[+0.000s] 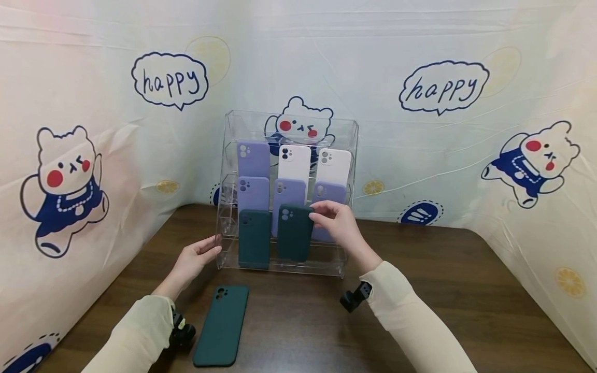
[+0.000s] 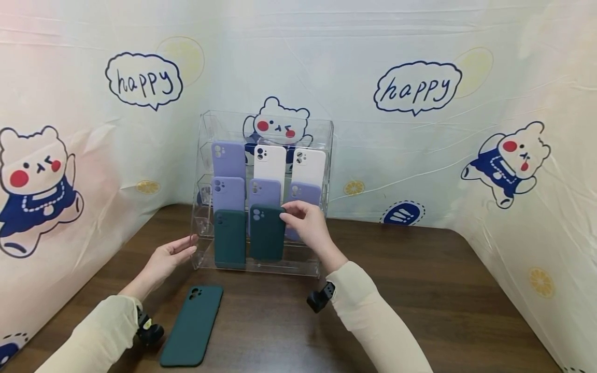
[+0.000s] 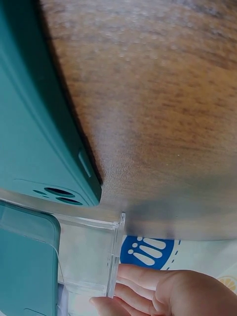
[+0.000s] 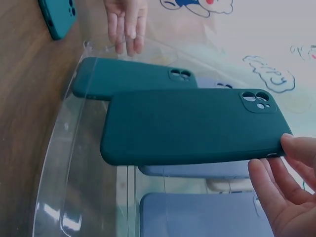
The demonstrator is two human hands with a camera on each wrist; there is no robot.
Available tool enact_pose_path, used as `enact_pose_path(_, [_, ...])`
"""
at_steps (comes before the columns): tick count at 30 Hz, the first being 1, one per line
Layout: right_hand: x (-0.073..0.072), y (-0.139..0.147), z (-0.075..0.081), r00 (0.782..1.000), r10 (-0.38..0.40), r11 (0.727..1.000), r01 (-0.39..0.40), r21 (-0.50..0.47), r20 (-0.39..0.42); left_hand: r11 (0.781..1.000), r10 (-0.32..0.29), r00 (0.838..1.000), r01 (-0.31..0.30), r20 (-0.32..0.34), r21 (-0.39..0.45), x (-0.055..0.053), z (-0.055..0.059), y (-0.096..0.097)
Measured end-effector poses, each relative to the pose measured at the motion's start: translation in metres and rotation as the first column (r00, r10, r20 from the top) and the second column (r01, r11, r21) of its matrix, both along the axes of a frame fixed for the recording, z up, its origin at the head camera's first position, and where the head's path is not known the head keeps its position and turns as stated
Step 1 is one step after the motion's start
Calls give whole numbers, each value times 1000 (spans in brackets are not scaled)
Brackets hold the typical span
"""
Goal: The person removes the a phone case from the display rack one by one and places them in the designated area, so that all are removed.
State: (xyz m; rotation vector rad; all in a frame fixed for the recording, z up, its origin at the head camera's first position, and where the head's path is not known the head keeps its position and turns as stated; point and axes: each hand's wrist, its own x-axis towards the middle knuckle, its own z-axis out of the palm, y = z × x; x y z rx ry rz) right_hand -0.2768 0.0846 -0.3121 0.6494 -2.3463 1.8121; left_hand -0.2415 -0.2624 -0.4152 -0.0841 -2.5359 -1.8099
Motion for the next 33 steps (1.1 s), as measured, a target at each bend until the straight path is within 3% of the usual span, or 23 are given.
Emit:
enact_pose_path(9, [15, -7, -12, 994, 101, 994, -102, 27, 29, 1000, -1, 1000, 1, -11, -8, 1, -1, -1])
enact_pose_path(18, [22, -15, -36, 969, 184, 981, -192, 32, 164, 1000, -6, 1000, 6, -5, -9, 2, -1, -1])
enact_pose_path(21, [24, -17, -48, 945, 201, 978, -208, 1, 256, 1000, -6, 1000, 6, -5, -6, 2, -2, -1])
enact_pose_path(26, [26, -23, -71, 886, 250, 968, -239, -77, 390, 1000, -6, 1000, 6, -4, 2, 2, -1, -1])
enact_pose_path(33, [32, -27, -93, 813, 290, 956, -266, -121, 504, 1000, -9, 1000, 9, -7, 3, 3, 0, 0])
